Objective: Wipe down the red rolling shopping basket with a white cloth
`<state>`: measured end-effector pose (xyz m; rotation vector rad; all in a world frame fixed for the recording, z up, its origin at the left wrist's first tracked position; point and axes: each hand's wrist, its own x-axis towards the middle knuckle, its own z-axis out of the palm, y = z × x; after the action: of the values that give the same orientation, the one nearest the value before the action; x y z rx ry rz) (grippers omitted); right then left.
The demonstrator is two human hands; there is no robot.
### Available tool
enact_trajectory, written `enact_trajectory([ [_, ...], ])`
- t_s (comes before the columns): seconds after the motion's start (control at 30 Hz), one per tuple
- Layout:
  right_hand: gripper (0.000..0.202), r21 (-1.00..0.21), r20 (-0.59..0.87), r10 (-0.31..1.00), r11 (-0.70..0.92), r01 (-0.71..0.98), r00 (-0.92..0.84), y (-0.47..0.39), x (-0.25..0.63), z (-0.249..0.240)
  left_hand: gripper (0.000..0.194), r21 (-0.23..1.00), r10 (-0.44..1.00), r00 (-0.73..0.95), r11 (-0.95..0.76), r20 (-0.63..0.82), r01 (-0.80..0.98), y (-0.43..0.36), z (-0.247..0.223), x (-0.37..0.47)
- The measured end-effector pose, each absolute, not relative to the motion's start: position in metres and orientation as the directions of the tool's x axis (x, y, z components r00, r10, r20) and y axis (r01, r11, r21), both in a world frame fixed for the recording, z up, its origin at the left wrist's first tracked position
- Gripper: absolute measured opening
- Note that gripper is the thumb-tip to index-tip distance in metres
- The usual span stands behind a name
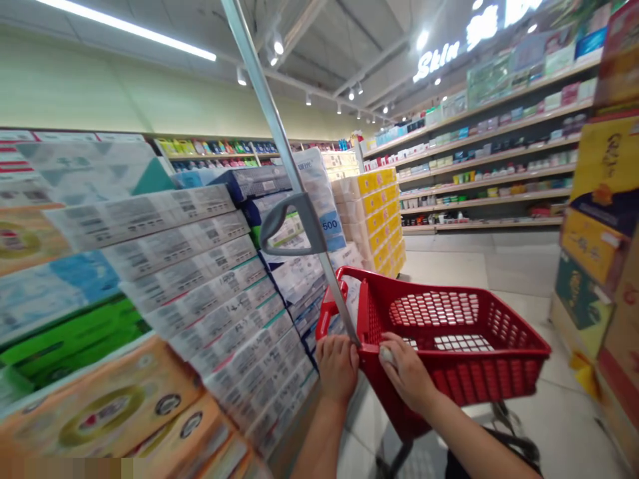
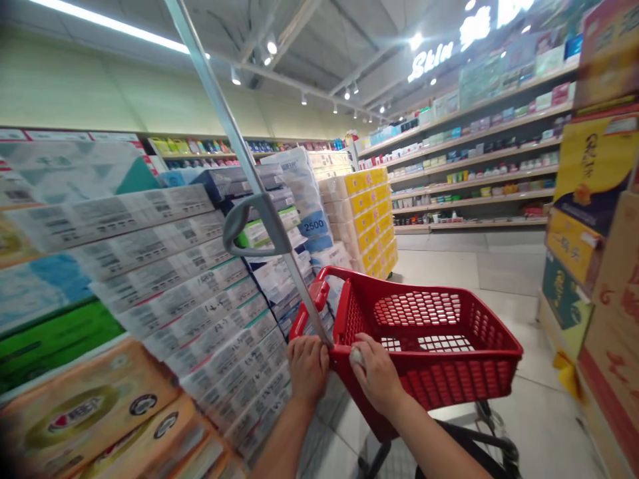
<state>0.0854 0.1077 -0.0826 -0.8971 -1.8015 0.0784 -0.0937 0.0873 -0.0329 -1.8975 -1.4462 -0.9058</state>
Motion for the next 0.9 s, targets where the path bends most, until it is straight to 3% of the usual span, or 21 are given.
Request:
enact_trajectory([
  [0.23, 0.019, -0.633, 0.719, 0.691, 0.693, 0.344, -0.07, 0.081, 0.064, -0.074, 0.018, -0.066, 0.683, 0.194, -0.209, 0.704, 0.976, 0.038, -0.016, -0.112],
  [0.4, 0.015, -0.799, 0.528, 0.818, 0.57, 0.192, -0.228, 0.066, 0.054, -0.046, 0.02, -0.095, 0.706, 0.148, -0.114, 0.693, 0.989, 0.013, -0.014, -0.13],
  [0.5, 0.022, -0.738, 0.597, 0.78, 0.625, 0.255, -0.186, 0.059, 0.045, -0.029, 0.023, -0.131, 0.721, 0.14, -0.068, 0.679, 0.989, 0.002, -0.014, -0.138],
  [0.6, 0.026, -0.576, 0.654, 0.722, 0.669, 0.47, -0.226, 0.047, 0.032, -0.032, 0.024, -0.152, 0.724, 0.137, -0.045, 0.676, 0.987, -0.008, -0.014, -0.143],
  [0.73, 0.034, -0.378, 0.602, 0.711, 0.655, 0.654, -0.364, 0.033, 0.019, -0.046, 0.024, -0.167, 0.715, 0.128, -0.017, 0.687, 0.986, -0.018, -0.015, -0.15],
  [0.9, 0.033, -0.341, 0.392, 0.819, 0.553, 0.761, -0.419, 0.046, 0.008, -0.027, 0.024, -0.195, 0.724, 0.135, -0.001, 0.677, 0.981, -0.023, -0.017, -0.158],
])
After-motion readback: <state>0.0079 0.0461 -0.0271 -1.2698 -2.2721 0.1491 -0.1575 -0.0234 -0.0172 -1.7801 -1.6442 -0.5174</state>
